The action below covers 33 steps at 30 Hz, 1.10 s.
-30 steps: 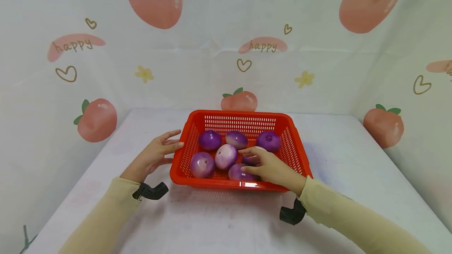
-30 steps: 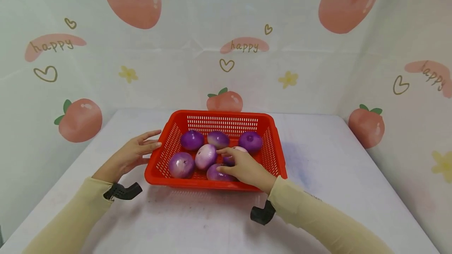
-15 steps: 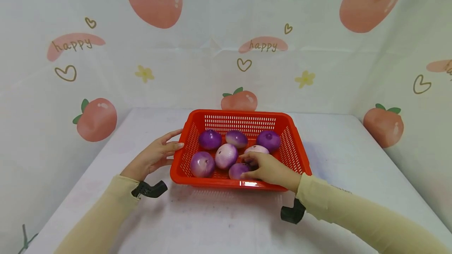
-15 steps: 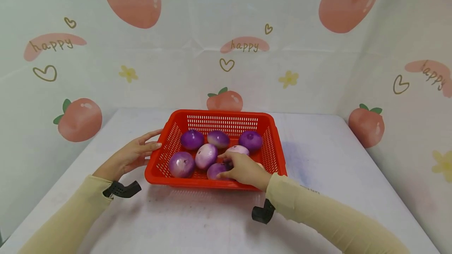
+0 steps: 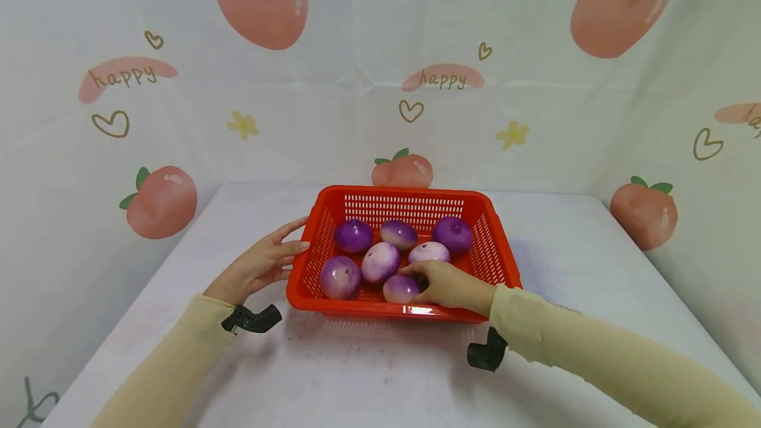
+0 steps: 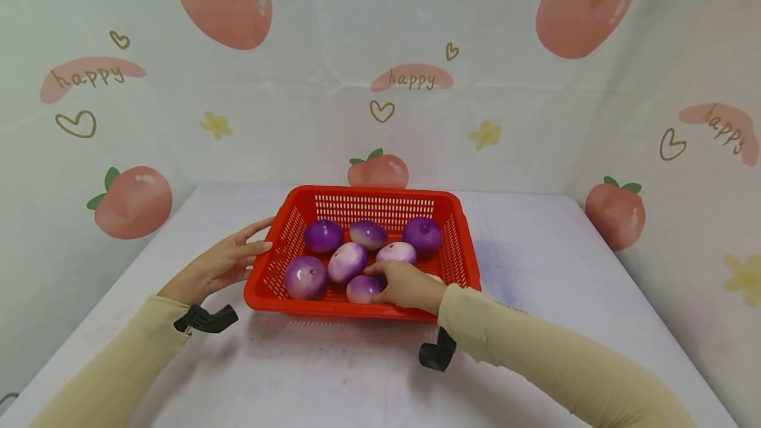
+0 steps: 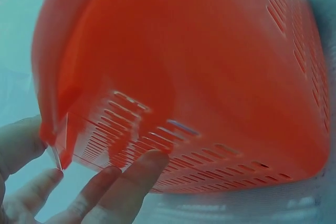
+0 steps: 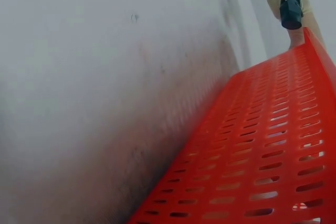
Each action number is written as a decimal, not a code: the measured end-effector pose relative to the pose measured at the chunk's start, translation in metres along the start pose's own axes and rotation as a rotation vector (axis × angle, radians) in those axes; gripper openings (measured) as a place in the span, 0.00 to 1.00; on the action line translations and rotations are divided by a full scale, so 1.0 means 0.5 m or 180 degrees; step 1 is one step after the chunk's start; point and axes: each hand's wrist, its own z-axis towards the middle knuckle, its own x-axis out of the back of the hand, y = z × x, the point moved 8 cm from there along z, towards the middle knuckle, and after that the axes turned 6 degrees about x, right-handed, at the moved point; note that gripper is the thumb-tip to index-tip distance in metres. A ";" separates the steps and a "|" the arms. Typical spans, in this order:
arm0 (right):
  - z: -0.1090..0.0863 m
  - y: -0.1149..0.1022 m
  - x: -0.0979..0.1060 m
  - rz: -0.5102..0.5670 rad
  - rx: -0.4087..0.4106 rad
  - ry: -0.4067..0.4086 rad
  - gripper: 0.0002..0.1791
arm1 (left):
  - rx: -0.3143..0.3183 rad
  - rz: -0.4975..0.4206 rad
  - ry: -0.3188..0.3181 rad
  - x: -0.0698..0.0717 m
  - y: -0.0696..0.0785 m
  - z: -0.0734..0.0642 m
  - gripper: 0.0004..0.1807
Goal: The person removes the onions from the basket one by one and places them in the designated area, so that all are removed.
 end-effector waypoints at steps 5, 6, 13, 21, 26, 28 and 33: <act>0.004 -0.003 -0.001 -0.0095 -0.0023 -0.0009 0.27 | -0.0007 -0.0064 -0.0019 0.000 0.001 0.000 0.41; 0.005 -0.004 -0.001 -0.0107 -0.0015 -0.0008 0.27 | -0.0008 -0.0066 -0.0021 0.000 0.001 0.000 0.41; -0.002 0.000 -0.004 0.0128 -0.0121 -0.0086 0.27 | 0.0000 -0.0110 -0.0049 0.002 0.000 0.001 0.41; -0.003 0.007 0.002 0.0268 -0.0074 -0.0027 0.25 | 0.0009 -0.0097 -0.0043 0.001 -0.001 0.004 0.41; -0.011 0.007 0.025 0.0444 0.0053 0.0060 0.25 | -0.0007 -0.0069 -0.0048 0.000 -0.002 0.006 0.41; -0.017 0.005 0.041 0.0414 0.0104 0.0113 0.26 | -0.0004 -0.0065 -0.0039 0.001 -0.003 0.007 0.41; -0.039 0.001 0.082 0.0479 0.0055 0.0205 0.31 | 0.0028 -0.0047 0.0036 0.006 -0.006 0.009 0.41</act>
